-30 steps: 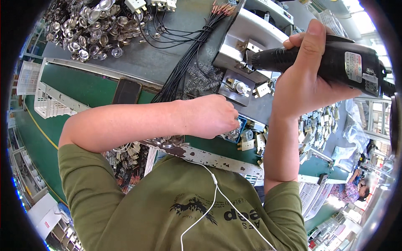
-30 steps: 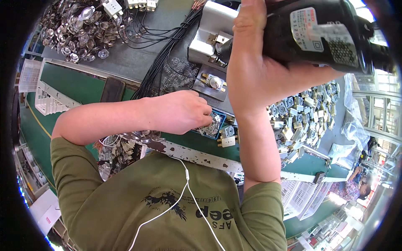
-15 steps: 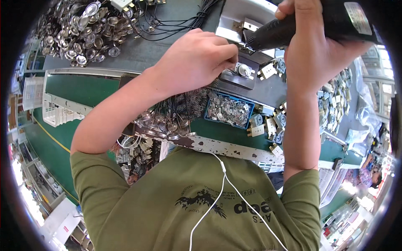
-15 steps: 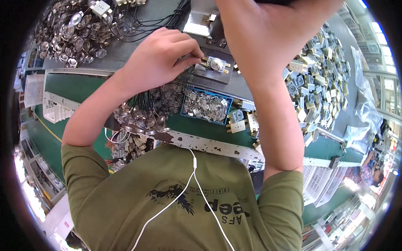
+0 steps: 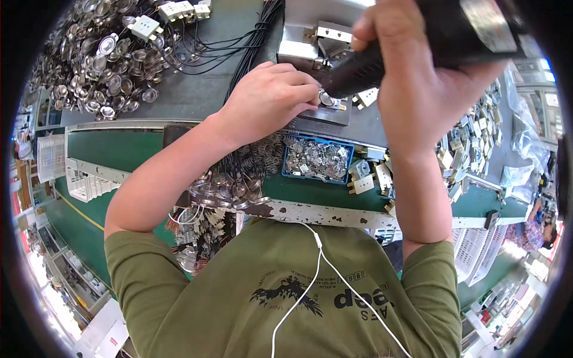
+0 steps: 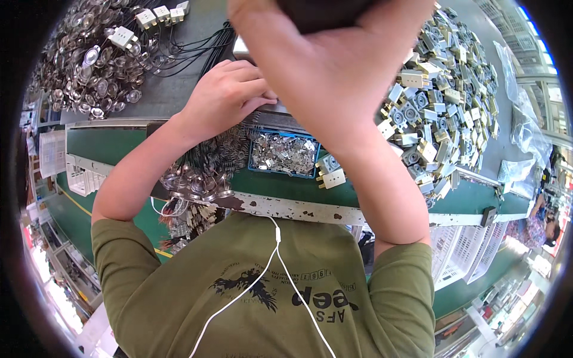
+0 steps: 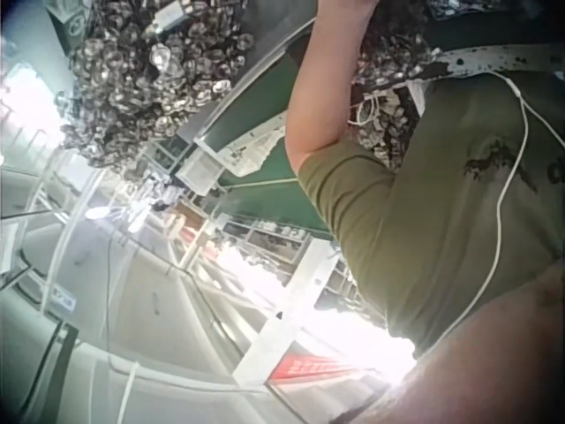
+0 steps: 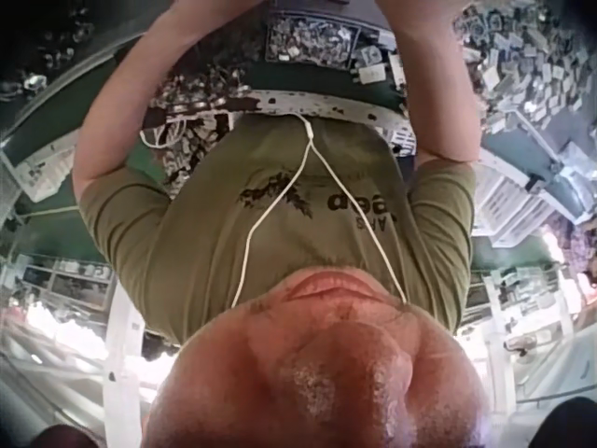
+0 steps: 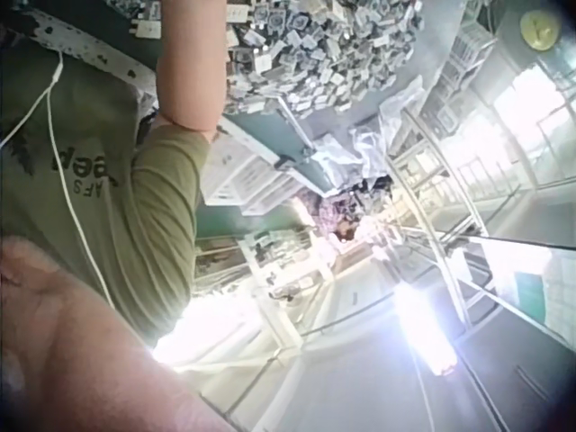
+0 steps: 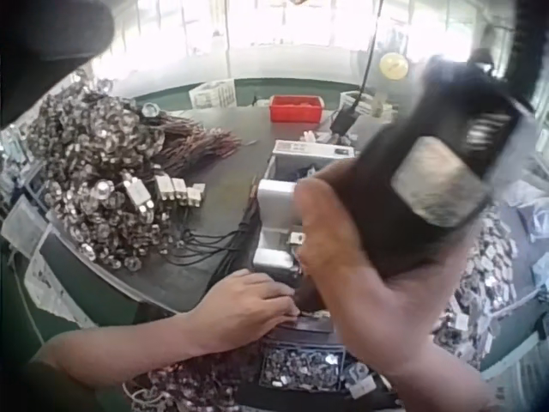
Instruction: Assembling small electronic components using a handheld power screwdriver on an assembly line.
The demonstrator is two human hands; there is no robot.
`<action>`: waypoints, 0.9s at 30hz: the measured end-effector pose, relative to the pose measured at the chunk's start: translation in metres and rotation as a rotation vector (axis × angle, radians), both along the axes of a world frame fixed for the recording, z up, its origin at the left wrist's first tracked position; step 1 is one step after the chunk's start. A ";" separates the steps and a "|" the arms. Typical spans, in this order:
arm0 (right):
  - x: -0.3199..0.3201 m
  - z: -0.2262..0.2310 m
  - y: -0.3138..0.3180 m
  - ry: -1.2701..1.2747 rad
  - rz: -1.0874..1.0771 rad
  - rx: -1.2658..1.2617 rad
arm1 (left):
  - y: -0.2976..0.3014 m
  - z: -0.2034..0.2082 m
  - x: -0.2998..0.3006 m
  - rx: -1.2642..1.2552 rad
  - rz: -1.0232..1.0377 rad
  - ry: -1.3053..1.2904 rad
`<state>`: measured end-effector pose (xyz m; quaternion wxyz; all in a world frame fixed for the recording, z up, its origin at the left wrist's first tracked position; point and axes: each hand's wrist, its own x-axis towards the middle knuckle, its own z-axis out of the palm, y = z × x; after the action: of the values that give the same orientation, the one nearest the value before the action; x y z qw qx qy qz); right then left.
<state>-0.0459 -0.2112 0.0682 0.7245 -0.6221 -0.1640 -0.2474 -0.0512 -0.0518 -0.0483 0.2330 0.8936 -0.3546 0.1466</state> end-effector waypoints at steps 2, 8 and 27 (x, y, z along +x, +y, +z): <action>0.005 -0.002 0.000 -0.063 0.101 0.032 | 0.000 0.002 0.002 0.010 -0.012 -0.018; 0.033 -0.031 -0.005 -0.248 0.167 -0.003 | -0.001 0.008 0.003 0.019 -0.032 -0.044; 0.022 -0.019 0.007 -0.079 0.244 -0.153 | -0.006 0.012 0.000 0.128 0.126 0.050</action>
<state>-0.0244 -0.2041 0.0490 0.6925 -0.6409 -0.2853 -0.1684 -0.0509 -0.0575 -0.0360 0.1744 0.9307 -0.3002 0.1156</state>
